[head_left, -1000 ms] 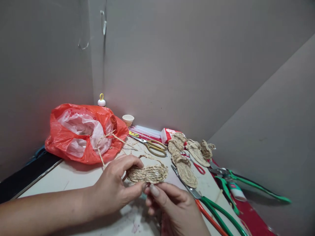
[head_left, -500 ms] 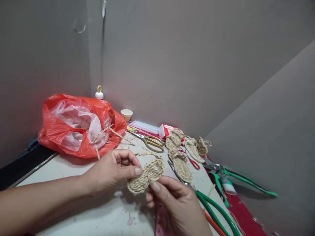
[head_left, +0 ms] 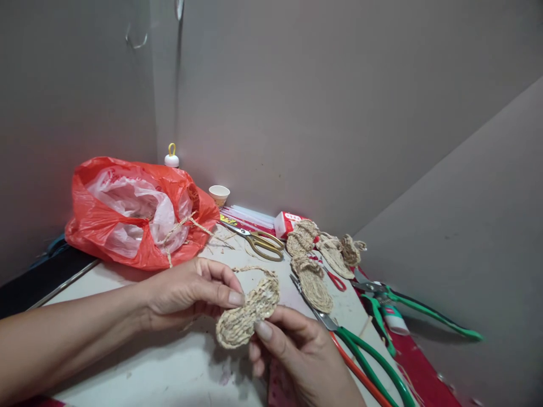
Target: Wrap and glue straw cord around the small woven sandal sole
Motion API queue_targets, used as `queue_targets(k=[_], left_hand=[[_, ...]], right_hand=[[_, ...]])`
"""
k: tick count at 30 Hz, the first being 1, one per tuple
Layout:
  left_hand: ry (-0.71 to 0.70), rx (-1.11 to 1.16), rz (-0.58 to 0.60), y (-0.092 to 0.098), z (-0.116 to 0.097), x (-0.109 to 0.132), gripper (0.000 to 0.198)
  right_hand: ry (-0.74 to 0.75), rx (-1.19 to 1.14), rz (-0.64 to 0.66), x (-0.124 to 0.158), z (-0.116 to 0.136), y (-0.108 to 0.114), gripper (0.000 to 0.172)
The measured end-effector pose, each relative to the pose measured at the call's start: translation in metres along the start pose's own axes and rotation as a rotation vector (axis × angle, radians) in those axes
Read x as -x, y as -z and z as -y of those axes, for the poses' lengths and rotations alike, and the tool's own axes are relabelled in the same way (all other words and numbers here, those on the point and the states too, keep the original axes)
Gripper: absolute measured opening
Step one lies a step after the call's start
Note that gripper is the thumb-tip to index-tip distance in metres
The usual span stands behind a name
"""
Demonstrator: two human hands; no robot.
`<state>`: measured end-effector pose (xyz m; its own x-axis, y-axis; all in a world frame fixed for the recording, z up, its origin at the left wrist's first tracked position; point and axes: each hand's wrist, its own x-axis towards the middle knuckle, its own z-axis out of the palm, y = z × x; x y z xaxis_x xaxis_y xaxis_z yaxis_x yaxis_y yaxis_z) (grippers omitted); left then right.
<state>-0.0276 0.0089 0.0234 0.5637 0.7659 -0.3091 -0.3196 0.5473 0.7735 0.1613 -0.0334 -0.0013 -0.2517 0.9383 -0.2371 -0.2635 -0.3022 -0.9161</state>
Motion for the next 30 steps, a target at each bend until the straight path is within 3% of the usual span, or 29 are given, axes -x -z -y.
queue_targets(k=[9,18,25,30], left_hand=[[0.025,-0.022,0.031,0.002,0.0,0.0,0.023],[0.007,-0.106,0.028,0.003,0.008,-0.002,0.023],[-0.06,-0.151,0.05,0.002,0.008,-0.002,0.022],[-0.072,-0.196,0.027,-0.002,0.01,-0.001,0.029]], right_hand=[[-0.102,-0.031,0.088,0.006,-0.001,0.002,0.032],[-0.04,0.146,-0.068,0.011,0.01,-0.004,0.04],[-0.033,0.199,0.092,0.01,0.011,0.002,0.047],[-0.05,0.238,0.117,0.009,0.012,0.002,0.045]])
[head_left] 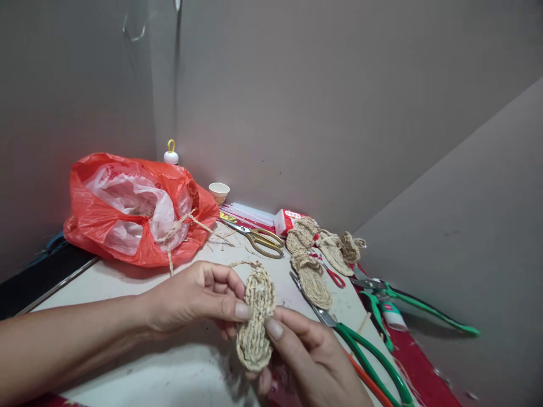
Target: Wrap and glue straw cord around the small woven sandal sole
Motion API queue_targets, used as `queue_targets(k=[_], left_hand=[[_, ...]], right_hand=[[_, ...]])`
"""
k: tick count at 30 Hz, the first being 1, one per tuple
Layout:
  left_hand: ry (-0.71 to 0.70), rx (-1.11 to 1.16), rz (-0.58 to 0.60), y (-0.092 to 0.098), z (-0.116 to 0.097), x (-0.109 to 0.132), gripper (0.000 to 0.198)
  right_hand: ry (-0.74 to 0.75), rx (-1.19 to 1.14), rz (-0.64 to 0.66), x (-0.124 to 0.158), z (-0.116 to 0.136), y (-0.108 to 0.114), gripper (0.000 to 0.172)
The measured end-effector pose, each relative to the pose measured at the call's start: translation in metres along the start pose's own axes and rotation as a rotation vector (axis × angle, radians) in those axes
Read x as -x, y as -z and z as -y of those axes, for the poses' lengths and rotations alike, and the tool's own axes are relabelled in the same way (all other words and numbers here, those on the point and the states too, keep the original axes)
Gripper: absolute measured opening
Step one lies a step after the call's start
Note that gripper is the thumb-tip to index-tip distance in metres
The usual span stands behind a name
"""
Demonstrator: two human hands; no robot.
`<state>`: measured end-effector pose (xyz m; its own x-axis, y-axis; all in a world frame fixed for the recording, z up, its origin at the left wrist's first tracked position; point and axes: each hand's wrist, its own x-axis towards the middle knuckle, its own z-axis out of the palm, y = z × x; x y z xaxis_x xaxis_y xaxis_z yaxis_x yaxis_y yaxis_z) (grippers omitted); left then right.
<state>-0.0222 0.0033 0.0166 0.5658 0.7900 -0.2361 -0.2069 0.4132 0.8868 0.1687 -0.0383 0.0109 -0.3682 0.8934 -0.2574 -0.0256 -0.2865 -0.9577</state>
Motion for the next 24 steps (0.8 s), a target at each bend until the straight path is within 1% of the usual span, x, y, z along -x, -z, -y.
queue_targets(k=[3,6,8,11,14,17,21,23,24], left_hand=[[-0.014,-0.076,-0.061,-0.003,0.0,0.001,0.029],[-0.027,-0.114,-0.084,-0.004,0.0,0.001,0.025],[-0.039,-0.133,-0.084,-0.005,0.0,0.002,0.022],[-0.052,-0.145,-0.1,-0.008,0.0,0.003,0.018],[-0.036,-0.158,-0.124,-0.013,0.001,0.004,0.016],[-0.021,-0.166,-0.136,-0.017,0.004,0.005,0.018],[-0.031,-0.164,-0.161,-0.018,0.006,0.004,0.017],[-0.027,-0.181,-0.157,-0.017,0.005,0.005,0.016],[-0.03,-0.188,-0.149,-0.017,0.005,0.005,0.017]], right_hand=[[-0.022,0.004,0.005,0.002,-0.001,0.001,0.044],[-0.042,-0.109,0.011,0.005,-0.002,0.002,0.043],[-0.022,-0.174,0.029,0.005,-0.001,0.0,0.045],[0.01,-0.083,0.0,0.003,0.003,-0.006,0.041],[-0.023,0.032,-0.078,0.001,0.005,-0.012,0.03],[-0.037,0.05,-0.101,0.0,0.002,-0.015,0.03],[-0.039,0.041,-0.099,-0.002,-0.002,-0.012,0.028],[-0.042,-0.004,-0.069,-0.003,-0.002,-0.009,0.025],[-0.047,-0.041,-0.035,-0.004,-0.002,-0.007,0.025]])
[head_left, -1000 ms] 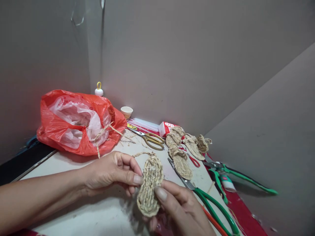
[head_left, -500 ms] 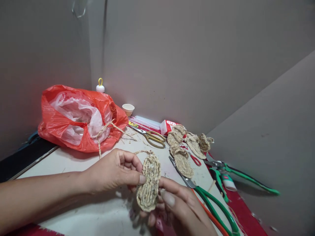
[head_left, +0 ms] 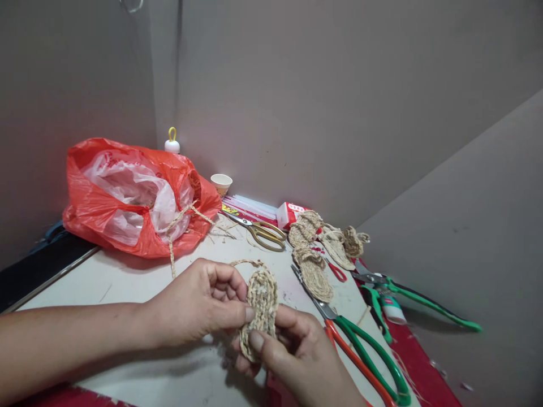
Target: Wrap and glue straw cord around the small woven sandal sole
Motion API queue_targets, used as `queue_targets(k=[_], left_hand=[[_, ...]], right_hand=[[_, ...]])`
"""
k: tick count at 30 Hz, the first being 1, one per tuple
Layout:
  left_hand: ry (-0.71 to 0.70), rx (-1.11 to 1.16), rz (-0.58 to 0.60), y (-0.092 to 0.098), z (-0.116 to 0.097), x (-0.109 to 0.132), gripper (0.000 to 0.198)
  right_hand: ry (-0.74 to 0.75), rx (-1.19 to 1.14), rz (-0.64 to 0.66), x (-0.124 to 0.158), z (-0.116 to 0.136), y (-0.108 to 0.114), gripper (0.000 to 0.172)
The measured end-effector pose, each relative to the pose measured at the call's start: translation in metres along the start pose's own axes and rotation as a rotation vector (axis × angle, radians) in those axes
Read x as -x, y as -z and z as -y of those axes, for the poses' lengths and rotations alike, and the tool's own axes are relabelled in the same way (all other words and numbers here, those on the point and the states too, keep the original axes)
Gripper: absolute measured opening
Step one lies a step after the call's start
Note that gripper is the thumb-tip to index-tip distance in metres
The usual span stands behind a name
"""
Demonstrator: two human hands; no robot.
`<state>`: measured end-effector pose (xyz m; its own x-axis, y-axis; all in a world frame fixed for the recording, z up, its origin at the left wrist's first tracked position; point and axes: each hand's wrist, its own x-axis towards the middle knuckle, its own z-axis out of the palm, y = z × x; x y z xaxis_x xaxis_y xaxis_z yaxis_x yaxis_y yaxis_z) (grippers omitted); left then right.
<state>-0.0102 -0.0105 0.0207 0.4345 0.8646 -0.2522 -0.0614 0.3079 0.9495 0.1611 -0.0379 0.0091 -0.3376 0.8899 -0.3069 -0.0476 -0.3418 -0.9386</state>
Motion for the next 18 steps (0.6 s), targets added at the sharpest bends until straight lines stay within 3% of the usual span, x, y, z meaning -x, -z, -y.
queue_targets(k=[4,9,12,15,18], left_hand=[[-0.03,0.024,0.017,-0.001,-0.002,0.001,0.018],[-0.029,-0.01,0.006,-0.002,0.003,0.001,0.014],[-0.058,-0.047,-0.013,-0.001,0.003,0.0,0.014],[-0.111,-0.071,-0.058,0.0,-0.002,0.001,0.017],[-0.142,-0.094,-0.096,0.001,-0.007,0.002,0.017]], right_hand=[[0.008,-0.104,0.138,0.0,-0.001,0.006,0.035],[0.067,0.048,0.015,0.0,0.0,0.001,0.025],[0.093,0.141,0.03,0.0,0.008,0.003,0.018],[0.199,0.18,-0.086,-0.001,0.012,0.009,0.024],[0.332,0.259,-0.255,-0.003,0.008,0.015,0.016]])
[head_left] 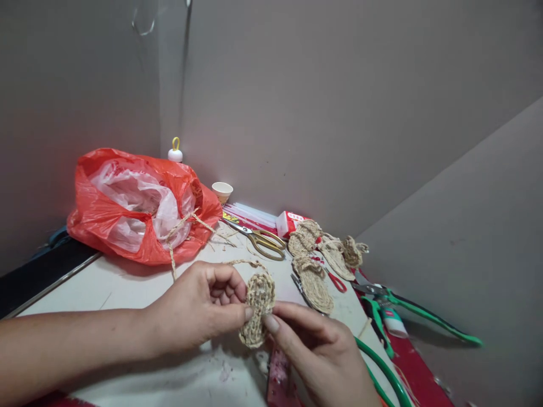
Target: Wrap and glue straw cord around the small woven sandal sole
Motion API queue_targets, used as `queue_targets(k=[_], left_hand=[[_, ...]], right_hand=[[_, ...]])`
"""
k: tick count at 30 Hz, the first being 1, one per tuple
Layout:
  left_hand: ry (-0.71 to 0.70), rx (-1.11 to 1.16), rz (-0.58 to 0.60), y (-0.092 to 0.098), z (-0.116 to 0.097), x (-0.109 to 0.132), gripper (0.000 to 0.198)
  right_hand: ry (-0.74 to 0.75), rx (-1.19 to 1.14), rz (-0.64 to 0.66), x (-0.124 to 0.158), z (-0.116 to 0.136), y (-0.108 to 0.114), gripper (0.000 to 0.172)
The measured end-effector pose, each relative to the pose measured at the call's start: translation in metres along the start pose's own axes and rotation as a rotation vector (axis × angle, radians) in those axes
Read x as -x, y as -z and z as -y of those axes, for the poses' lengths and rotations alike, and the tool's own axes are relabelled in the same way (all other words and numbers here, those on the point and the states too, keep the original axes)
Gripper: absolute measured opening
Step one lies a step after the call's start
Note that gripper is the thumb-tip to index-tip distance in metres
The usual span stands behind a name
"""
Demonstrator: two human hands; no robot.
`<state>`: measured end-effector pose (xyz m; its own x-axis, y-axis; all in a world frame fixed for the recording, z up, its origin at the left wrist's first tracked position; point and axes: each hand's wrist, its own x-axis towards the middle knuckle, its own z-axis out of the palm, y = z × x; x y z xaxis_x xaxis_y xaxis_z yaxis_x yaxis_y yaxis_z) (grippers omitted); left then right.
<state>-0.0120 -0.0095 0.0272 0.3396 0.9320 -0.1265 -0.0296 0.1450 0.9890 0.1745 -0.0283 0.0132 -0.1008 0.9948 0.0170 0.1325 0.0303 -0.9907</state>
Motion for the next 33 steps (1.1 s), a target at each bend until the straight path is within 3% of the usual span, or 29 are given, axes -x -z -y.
queue_targets(k=[5,10,13,18,21,29,33], left_hand=[[0.063,0.089,0.057,0.005,0.002,-0.002,0.021],[0.056,0.203,0.037,0.008,0.013,-0.005,0.032],[0.068,0.216,0.036,0.006,0.016,-0.006,0.032],[0.038,0.252,0.028,0.004,0.016,-0.006,0.031],[0.027,0.271,0.024,0.003,0.016,-0.005,0.031],[0.027,0.271,0.014,0.002,0.019,-0.002,0.03],[0.005,0.254,0.014,0.002,0.021,-0.002,0.028]], right_hand=[[0.143,0.098,-0.035,-0.002,-0.012,0.003,0.015],[0.017,-0.105,-0.045,-0.001,-0.01,-0.003,0.02],[-0.049,-0.241,-0.12,0.003,-0.007,-0.01,0.023],[0.164,-0.036,-0.328,0.008,-0.009,-0.016,0.014],[0.219,0.006,-0.392,0.01,-0.014,-0.016,0.009],[0.514,0.133,-0.436,0.013,-0.018,-0.017,0.023],[0.556,0.15,-0.425,0.013,-0.013,-0.018,0.028]])
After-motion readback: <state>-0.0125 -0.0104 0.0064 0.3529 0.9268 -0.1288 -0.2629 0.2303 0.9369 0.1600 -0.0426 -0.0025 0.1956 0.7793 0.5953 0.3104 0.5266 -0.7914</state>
